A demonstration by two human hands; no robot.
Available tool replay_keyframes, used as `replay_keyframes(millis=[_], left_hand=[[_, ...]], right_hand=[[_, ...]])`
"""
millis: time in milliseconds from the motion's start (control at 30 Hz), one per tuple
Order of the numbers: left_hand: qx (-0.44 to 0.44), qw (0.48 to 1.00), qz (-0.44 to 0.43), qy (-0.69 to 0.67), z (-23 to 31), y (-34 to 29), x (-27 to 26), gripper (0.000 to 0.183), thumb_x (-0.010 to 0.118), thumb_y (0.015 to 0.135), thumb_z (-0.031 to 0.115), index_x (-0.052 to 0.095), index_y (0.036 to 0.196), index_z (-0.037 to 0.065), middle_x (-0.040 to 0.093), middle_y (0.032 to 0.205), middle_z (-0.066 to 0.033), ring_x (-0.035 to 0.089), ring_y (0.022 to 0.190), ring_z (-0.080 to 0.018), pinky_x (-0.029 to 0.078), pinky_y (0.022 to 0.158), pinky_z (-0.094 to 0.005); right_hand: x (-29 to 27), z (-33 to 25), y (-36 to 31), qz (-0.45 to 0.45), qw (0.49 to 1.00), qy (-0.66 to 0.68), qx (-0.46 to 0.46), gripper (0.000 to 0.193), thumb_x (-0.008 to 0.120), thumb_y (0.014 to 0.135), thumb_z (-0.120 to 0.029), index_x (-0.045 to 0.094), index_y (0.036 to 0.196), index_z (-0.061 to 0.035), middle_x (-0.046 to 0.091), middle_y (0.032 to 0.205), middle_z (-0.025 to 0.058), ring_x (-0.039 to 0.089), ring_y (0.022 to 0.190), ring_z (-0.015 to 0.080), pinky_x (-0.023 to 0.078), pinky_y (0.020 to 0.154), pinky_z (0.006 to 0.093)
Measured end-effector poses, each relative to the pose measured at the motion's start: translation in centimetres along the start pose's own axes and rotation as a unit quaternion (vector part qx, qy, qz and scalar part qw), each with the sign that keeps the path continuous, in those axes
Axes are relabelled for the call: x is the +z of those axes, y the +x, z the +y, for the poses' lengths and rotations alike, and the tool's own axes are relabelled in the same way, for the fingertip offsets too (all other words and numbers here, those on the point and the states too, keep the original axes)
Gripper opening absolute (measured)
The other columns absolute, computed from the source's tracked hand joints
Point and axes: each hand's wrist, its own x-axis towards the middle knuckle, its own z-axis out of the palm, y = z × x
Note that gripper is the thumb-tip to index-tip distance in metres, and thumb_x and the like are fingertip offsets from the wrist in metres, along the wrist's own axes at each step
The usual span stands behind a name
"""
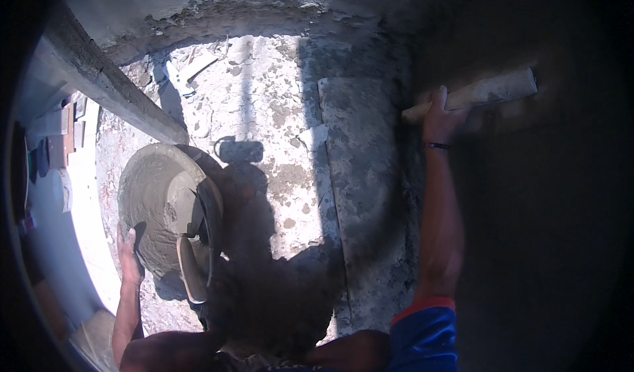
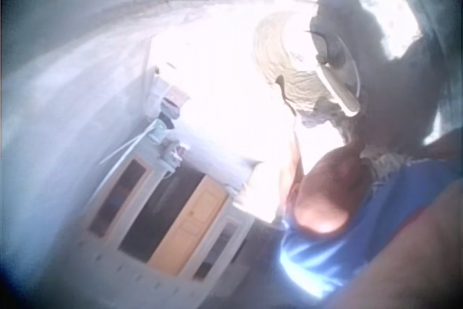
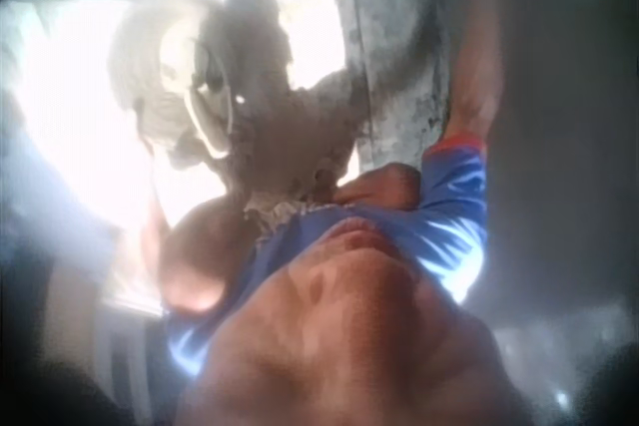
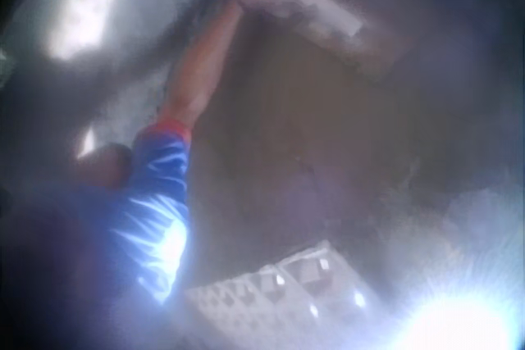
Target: The person scoops cement from a bucket with a trowel and applies it to a wall using a wooden float. They repeatedly smooth the surface and use a long wooden straightedge to level the plaster near a decorative block section.
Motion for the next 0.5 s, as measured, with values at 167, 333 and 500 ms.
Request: replay_keyframes(millis=[167,333,500], left_hand=[[0.03,0.999,-0.04,0.005,-3.4,2.2,-4.1,0.082,0.057,0.091,0.035,0.012,0.148,-0.004,0.024,0.15,-0.0236,0.028,0.137,-0.0288,0.018,0.114,-0.0397],[0.026,0.998,-0.029,0.047,-4.3,3.5,-4.1,0.081,0.056,0.092,0.034,0.012,0.148,-0.004,0.021,0.151,-0.0229,0.025,0.138,-0.0277,0.017,0.114,-0.0379],[0.057,0.994,-0.026,0.089,-6.0,5.1,-5.6,0.076,0.053,0.094,0.031,0.013,0.149,-0.002,0.023,0.15,-0.0208,0.027,0.137,-0.0276,0.019,0.114,-0.0376]], right_hand=[[-3.4,-3.4,-5.4,0.016,0.996,0.031,0.085,0.051,0.059,0.091,-0.004,0.03,0.131,0.0055,0.055,0.094,0.013,0.06,0.075,0.0188,0.055,0.066,0.0334],[-9.0,-3.7,-10.0,0.025,0.996,0.034,0.084,0.032,0.059,0.09,-0.001,0.039,0.114,0.0058,0.056,0.092,0.0126,0.061,0.073,0.0178,0.055,0.066,0.0335],[-14.5,-5.3,-14.5,0.032,0.991,0.015,0.133,0.025,0.059,0.09,-0.001,0.042,0.107,0.0046,0.056,0.091,0.0129,0.061,0.073,0.0183,0.056,0.066,0.0343]])
